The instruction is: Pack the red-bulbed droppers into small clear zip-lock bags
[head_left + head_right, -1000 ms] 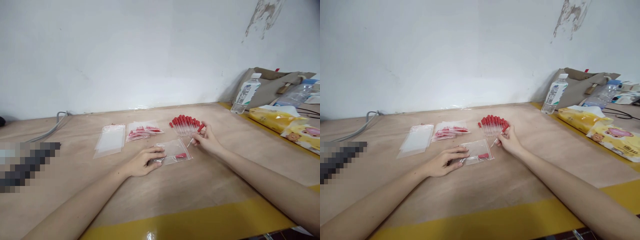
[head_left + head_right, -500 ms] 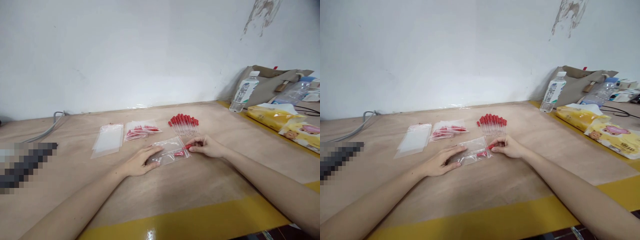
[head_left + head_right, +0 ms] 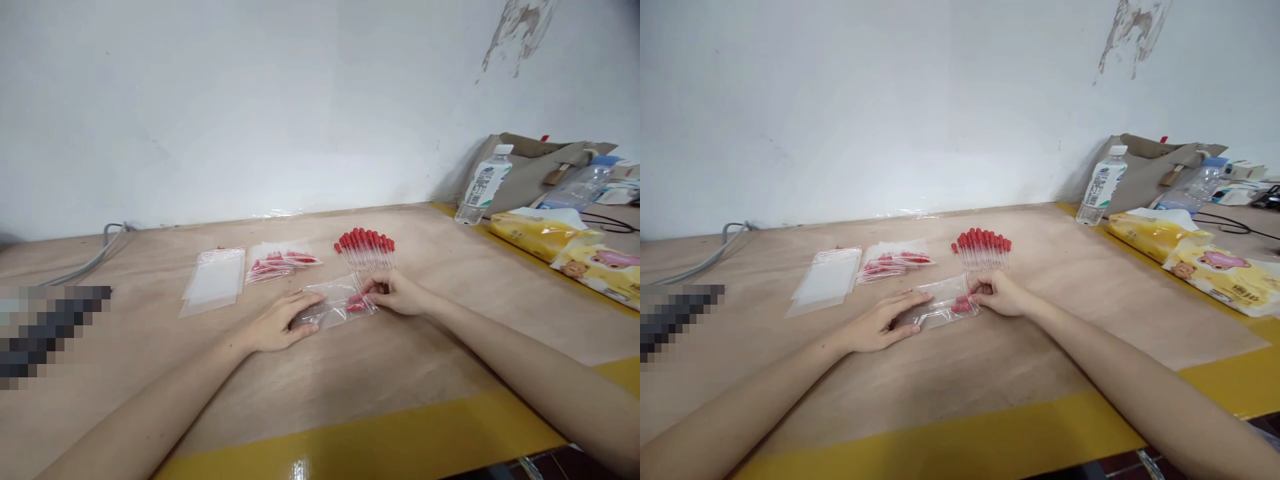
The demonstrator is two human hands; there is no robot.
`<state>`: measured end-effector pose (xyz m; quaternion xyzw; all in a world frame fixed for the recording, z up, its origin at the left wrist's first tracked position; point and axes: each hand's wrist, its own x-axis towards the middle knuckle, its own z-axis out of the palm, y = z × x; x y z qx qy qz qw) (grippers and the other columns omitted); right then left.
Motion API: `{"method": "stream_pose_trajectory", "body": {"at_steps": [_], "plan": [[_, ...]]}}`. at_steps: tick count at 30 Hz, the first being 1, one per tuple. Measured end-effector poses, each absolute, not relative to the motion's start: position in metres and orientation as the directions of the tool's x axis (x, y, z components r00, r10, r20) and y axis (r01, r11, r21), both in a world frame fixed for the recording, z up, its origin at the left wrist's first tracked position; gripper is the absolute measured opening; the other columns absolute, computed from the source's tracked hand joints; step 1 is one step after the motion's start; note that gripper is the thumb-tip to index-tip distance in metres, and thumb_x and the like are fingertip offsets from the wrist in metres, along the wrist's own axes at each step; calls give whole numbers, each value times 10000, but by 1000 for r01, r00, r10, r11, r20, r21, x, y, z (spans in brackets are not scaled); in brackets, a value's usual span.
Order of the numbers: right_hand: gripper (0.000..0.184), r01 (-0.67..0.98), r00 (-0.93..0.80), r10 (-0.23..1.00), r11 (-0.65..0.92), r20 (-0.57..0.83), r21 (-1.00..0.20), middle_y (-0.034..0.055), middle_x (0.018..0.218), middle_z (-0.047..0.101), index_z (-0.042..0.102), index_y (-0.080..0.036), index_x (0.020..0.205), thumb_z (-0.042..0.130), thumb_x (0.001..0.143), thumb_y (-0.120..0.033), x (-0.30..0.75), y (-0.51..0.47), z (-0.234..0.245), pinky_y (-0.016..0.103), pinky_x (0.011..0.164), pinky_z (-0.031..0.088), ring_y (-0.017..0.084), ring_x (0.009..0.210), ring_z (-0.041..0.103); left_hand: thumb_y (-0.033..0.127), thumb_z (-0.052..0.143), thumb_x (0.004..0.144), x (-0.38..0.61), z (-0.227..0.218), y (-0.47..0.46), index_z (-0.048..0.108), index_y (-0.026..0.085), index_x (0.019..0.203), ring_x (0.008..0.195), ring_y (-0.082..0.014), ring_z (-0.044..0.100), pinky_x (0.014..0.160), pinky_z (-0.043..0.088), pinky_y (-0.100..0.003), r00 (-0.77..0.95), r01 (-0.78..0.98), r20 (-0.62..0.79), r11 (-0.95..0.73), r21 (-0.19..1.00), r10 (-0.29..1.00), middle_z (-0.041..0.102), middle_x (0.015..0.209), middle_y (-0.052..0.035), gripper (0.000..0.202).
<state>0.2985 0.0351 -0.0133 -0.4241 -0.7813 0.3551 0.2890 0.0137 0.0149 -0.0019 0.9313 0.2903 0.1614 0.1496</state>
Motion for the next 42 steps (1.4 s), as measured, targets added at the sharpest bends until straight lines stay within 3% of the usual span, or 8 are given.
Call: {"method": "stream_pose_trajectory", "body": {"at_steps": [7, 13, 19, 24, 27, 29, 37, 42], "plan": [[276, 348, -568, 819, 329, 82, -878, -11, 652, 591, 668, -169, 913, 640, 690, -330, 296, 30, -8, 205, 501, 377, 87, 538, 482, 377, 492, 872, 13, -4, 16, 367, 227, 1344, 1236, -227, 414, 1038, 337, -403, 775, 495, 215, -783, 377, 594, 457, 1341, -62, 511], [196, 400, -438, 875, 394, 205, -827, -24, 567, 542, 678, -155, 763, 643, 686, -332, 290, 31, -16, 204, 477, 337, 76, 501, 431, 366, 491, 875, 13, -6, 18, 422, 235, 1317, 1261, -219, 389, 1057, 313, -403, 789, 483, 205, -791, 376, 580, 435, 1362, -54, 466], [265, 361, -446, 879, 349, 168, -865, 39, 750, 664, 679, -150, 789, 609, 705, -392, 298, 51, -11, 267, 626, 447, 138, 663, 575, 353, 432, 908, 13, -3, 18, 427, 231, 1315, 1277, -209, 367, 1069, 290, -411, 799, 480, 179, -789, 384, 574, 422, 1371, -55, 425], [136, 728, -219, 894, 417, 392, -544, 45, 803, 684, 684, -182, 786, 577, 738, -250, 278, 86, 8, 277, 702, 448, 165, 740, 601, 345, 356, 940, 13, -1, 18, 409, 248, 1325, 1301, -192, 327, 1092, 238, -415, 805, 496, 141, -784, 374, 576, 403, 1385, -36, 400], [192, 893, -211, 929, 309, 304, -326, 86, 943, 675, 678, -185, 887, 513, 791, -203, 248, 102, 17, 298, 780, 437, 211, 915, 601, 325, 300, 958, 12, -1, 18, 406, 258, 1325, 1303, -175, 323, 1099, 225, -404, 801, 501, 132, -776, 383, 583, 401, 1388, -24, 388], [211, 931, -158, 955, 229, 251, -284, 165, 982, 652, 666, -130, 930, 527, 774, -160, 229, 111, 19, 336, 787, 440, 263, 963, 594, 323, 295, 959, 12, -2, 19, 406, 259, 1325, 1300, -175, 330, 1098, 225, -407, 806, 495, 139, -783, 376, 576, 407, 1384, -25, 388], [311, 923, -55, 989, 102, 137, -371, 259, 1013, 608, 572, -32, 1035, 548, 730, -92, 205, 124, 19, 341, 753, 456, 287, 946, 601, 369, 428, 910, 12, -5, 19, 418, 235, 1319, 1280, -200, 363, 1083, 262, -411, 815, 471, 179, -810, 350, 551, 421, 1373, -51, 431], [201, 824, -149, 958, 257, 243, -504, 97, 924, 632, 549, -138, 955, 400, 826, -180, 240, 100, 35, 254, 715, 436, 163, 828, 584, 338, 413, 918, 12, -2, 18, 411, 242, 1324, 1279, -205, 363, 1075, 279, -413, 815, 475, 176, -811, 341, 552, 417, 1376, -44, 418]]}}
